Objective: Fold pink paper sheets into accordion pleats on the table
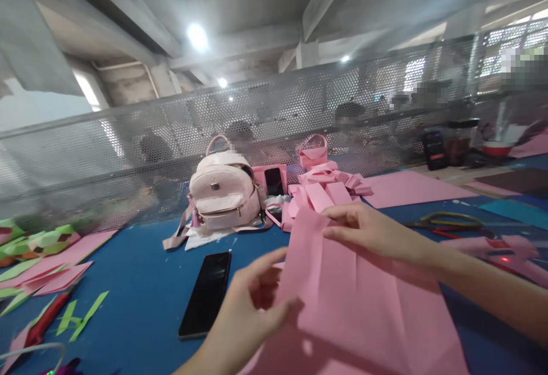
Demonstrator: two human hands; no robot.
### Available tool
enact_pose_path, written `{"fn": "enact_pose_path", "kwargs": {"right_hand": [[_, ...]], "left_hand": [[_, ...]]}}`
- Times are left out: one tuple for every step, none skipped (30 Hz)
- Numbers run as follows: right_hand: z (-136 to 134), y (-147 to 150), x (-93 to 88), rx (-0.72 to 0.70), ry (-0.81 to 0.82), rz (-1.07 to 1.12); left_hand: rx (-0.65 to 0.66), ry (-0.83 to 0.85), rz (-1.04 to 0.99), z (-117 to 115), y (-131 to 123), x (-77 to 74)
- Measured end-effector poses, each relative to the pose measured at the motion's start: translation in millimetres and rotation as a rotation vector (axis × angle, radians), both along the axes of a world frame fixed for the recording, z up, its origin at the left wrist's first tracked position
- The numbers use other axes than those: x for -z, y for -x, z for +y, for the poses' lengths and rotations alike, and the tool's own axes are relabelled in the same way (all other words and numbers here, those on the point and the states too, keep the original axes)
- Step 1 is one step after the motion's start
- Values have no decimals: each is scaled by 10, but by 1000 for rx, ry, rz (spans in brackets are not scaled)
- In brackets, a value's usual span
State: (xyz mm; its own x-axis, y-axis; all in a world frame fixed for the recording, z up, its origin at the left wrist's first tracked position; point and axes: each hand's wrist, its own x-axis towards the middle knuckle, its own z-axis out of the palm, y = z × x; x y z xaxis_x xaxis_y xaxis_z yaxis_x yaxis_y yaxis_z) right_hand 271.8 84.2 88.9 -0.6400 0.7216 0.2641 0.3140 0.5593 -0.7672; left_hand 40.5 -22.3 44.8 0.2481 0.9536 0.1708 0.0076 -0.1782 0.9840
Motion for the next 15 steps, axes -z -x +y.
{"fn": "enact_pose_path", "kwargs": {"right_hand": [[48, -15, -20, -86, -12, -135], [92, -20, -24, -177, -27, -250], [130, -14, -8, -250, -47, -336], [162, 7, 28, -312, -68, -404], [187, 40, 82, -357, -103, -446], [205, 86, 152, -391, -146, -481], [216, 141, 231, -422, -193, -516], [220, 203, 313, -454, -234, -555], [219, 266, 395, -483, -264, -588], [211, 326, 472, -507, -284, -617], [198, 381, 541, -521, -295, -635], [179, 425, 602, -524, -303, -643], [157, 457, 656, -515, -318, -643], [135, 477, 705, -490, -328, -628], [115, 485, 752, -456, -332, -598]], "left_hand": [[105, 50, 42, -26, -38, 52], [189, 91, 112, -51, -73, 116], [253, 100, 208, -74, -102, 188], [296, 47, 320, -92, -124, 267], [308, -87, 429, -106, -138, 346], [281, -299, 527, -114, -145, 422], [220, -567, 606, -118, -147, 489], [148, -839, 671, -116, -145, 545], [82, -1076, 732, -109, -141, 589], [30, -1256, 784, -98, -135, 623], [-4, -1366, 835, -83, -128, 651], [-13, -1419, 881, -65, -121, 678], [-8, -1437, 915, -46, -112, 708], [-6, -1437, 932, -24, -102, 744], [-11, -1432, 932, -1, -90, 787]]}}
